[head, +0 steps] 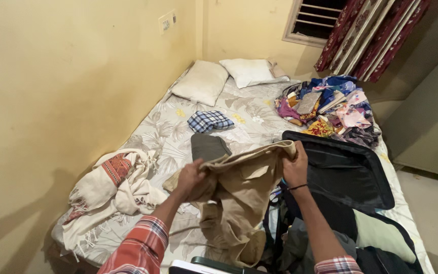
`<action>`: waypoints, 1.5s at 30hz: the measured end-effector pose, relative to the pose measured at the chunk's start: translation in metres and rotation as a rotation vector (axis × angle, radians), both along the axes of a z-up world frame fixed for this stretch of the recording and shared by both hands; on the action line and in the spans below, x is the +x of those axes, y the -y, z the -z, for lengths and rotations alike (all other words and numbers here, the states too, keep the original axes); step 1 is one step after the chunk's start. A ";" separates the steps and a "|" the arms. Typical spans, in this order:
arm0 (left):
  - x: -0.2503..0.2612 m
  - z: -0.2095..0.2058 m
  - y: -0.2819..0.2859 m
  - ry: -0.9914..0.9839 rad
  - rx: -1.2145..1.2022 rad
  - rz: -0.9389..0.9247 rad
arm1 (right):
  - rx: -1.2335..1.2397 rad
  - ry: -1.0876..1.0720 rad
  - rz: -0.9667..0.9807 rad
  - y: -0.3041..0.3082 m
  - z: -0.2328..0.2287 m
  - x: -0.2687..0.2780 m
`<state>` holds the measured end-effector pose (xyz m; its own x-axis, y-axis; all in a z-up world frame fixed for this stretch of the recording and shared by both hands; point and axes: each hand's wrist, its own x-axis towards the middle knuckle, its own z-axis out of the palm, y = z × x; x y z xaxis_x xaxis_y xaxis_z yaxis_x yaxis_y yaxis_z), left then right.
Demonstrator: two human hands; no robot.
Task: The person folds several pieces of clothing on a bed and places them into an open suitcase. They handle dark gray, black, and beige garments, folding each item and arranging them inside the suitcase.
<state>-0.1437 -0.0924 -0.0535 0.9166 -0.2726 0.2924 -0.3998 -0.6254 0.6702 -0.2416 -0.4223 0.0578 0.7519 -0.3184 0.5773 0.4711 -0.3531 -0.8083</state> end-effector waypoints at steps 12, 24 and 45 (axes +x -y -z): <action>0.009 -0.162 -0.009 0.154 -0.286 -0.356 | 0.039 -0.344 -0.014 -0.002 0.033 0.020; 0.010 -0.153 -0.008 0.187 -0.362 -0.402 | 0.029 -0.442 -0.137 -0.002 0.093 0.033; 0.010 -0.070 -0.022 -0.278 0.020 -0.457 | -0.167 -0.564 0.311 -0.014 0.094 0.011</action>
